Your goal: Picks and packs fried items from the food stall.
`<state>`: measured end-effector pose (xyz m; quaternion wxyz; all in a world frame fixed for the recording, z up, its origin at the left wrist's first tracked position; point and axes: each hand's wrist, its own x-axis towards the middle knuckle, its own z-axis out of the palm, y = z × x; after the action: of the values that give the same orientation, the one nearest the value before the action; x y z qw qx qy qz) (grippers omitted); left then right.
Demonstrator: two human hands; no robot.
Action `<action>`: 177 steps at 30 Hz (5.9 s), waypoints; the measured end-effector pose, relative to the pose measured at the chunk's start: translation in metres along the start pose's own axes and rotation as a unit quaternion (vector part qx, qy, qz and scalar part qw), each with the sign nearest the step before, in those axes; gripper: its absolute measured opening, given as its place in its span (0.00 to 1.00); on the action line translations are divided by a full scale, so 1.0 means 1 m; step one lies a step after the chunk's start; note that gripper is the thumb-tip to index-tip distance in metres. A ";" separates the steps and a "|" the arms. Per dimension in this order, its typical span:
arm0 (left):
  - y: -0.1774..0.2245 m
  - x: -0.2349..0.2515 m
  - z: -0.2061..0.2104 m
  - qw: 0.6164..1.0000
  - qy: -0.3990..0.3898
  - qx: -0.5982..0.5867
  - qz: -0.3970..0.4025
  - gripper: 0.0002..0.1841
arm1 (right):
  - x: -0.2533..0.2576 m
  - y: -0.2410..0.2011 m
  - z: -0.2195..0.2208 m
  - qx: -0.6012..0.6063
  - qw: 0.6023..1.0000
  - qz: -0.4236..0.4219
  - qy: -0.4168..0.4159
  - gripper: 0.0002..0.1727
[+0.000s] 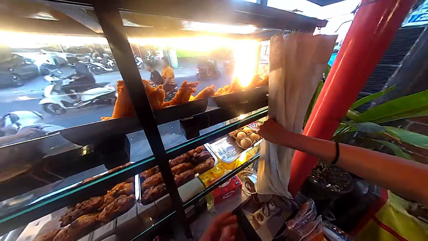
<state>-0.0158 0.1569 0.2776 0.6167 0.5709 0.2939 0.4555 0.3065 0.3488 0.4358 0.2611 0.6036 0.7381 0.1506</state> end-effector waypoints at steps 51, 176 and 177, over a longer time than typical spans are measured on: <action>-0.053 0.233 0.052 0.868 0.314 -0.328 -0.203 0.28 | 0.000 0.006 0.047 0.563 0.817 0.122 -0.021 0.24; -0.056 0.191 -0.001 0.938 0.076 -0.287 -0.177 0.28 | -0.119 -0.167 0.151 0.517 0.822 -0.121 -0.205 0.33; -0.057 0.190 0.000 0.938 0.073 -0.288 -0.176 0.27 | -0.109 -0.198 0.171 0.484 0.832 -0.101 -0.253 0.34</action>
<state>0.0750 0.3312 0.2523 0.8019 0.2729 0.2903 0.4451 0.2573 0.1821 0.2120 0.1269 0.5921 0.6815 -0.4108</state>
